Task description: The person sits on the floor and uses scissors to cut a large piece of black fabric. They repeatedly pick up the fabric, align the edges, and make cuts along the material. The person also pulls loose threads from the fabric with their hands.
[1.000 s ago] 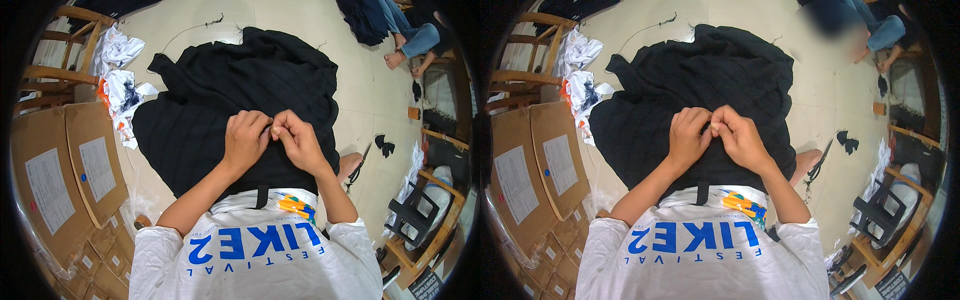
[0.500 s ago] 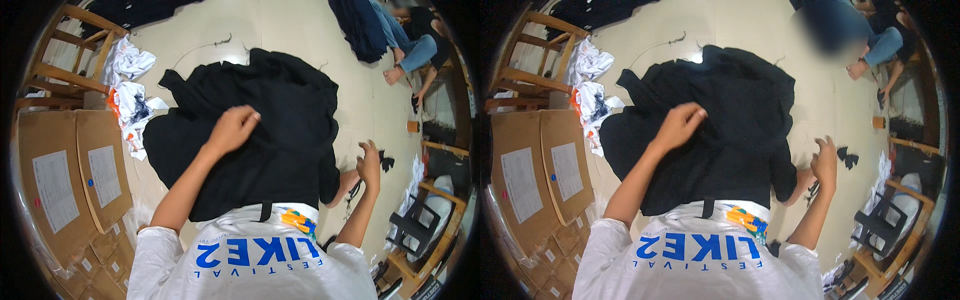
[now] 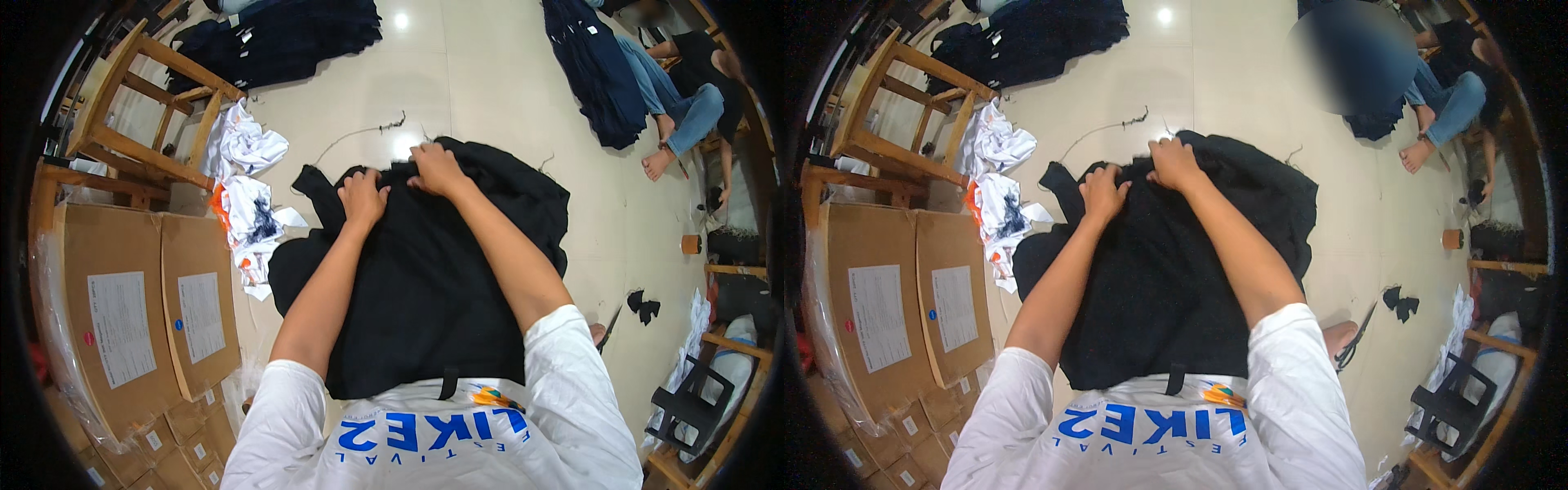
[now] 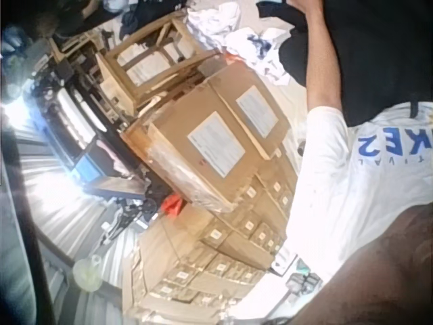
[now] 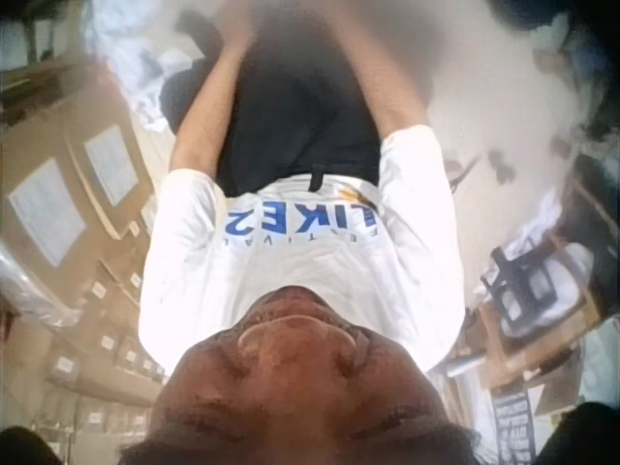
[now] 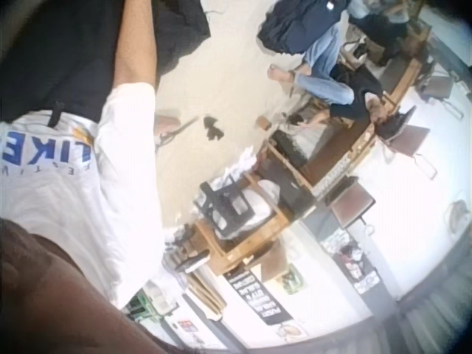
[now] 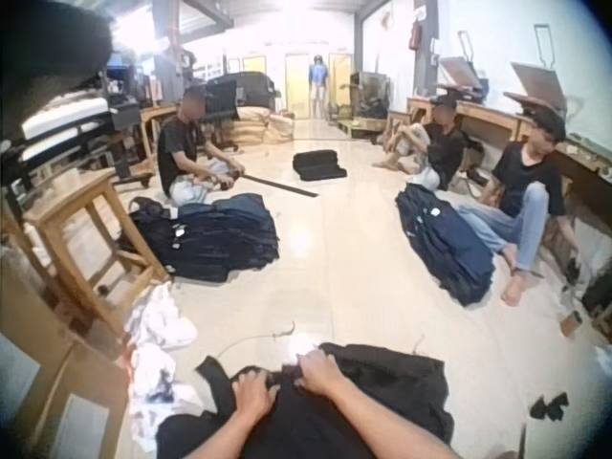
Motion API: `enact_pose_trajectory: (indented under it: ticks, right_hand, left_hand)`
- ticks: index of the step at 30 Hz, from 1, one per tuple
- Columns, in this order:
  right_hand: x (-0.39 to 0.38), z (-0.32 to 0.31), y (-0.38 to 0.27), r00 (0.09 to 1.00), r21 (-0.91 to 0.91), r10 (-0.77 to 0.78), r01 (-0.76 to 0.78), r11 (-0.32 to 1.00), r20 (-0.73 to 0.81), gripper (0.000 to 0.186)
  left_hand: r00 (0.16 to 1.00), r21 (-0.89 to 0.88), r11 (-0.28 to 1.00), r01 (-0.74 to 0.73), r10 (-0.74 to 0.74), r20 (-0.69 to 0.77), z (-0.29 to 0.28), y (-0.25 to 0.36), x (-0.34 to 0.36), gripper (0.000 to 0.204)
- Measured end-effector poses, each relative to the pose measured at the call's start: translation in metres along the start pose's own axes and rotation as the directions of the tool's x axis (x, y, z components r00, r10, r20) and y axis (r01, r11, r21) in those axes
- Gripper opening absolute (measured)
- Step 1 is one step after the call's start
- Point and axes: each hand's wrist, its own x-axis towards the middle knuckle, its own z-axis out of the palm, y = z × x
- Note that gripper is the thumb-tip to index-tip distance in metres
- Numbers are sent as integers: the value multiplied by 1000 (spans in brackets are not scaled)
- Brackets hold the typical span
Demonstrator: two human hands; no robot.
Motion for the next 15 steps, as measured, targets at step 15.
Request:
enact_pose_trajectory:
  ticks: [15]
  right_hand:
    - [-90, -153, -37, 981, 894, -188, 36, 446, 54, 33]
  left_hand:
    - [744, -902, 298, 311, 514, 427, -141, 44, -54, 47]
